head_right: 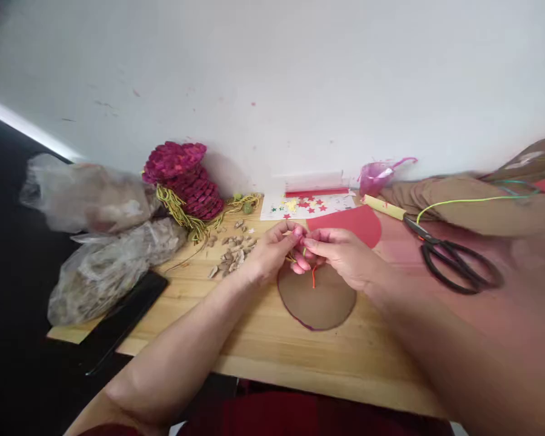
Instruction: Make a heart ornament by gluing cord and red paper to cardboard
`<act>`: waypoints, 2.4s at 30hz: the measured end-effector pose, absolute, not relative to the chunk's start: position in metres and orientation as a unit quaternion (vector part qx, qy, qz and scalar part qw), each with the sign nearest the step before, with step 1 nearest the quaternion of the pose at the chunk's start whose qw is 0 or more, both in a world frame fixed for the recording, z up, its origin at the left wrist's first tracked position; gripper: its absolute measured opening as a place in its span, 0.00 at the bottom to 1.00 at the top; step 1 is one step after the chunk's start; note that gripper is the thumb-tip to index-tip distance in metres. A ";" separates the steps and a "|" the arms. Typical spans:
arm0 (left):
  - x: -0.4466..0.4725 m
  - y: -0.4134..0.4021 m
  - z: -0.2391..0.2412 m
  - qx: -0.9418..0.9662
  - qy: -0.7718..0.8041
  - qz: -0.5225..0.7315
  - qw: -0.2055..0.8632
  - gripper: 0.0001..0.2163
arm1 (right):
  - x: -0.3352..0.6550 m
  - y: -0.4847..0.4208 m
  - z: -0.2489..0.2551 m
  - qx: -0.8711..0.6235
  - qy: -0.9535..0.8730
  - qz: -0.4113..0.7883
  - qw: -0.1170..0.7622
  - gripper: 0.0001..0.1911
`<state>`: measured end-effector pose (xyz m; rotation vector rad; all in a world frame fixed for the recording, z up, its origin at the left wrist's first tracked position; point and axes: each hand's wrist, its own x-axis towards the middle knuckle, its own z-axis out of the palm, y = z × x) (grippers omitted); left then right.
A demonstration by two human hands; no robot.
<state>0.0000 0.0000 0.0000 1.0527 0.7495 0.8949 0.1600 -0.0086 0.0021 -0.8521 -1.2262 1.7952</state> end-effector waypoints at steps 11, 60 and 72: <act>-0.004 -0.002 0.004 0.477 0.339 0.383 0.715 0.20 | 0.161 -0.011 0.008 -0.352 -0.476 0.678 0.436 0.14; -0.017 -0.004 0.018 0.602 0.413 0.485 0.481 0.14 | 0.172 -0.011 0.024 -0.320 -0.365 0.731 0.479 0.10; -0.016 -0.002 0.013 0.600 0.414 0.474 0.493 0.16 | 0.171 -0.011 0.023 -0.326 -0.364 0.735 0.470 0.10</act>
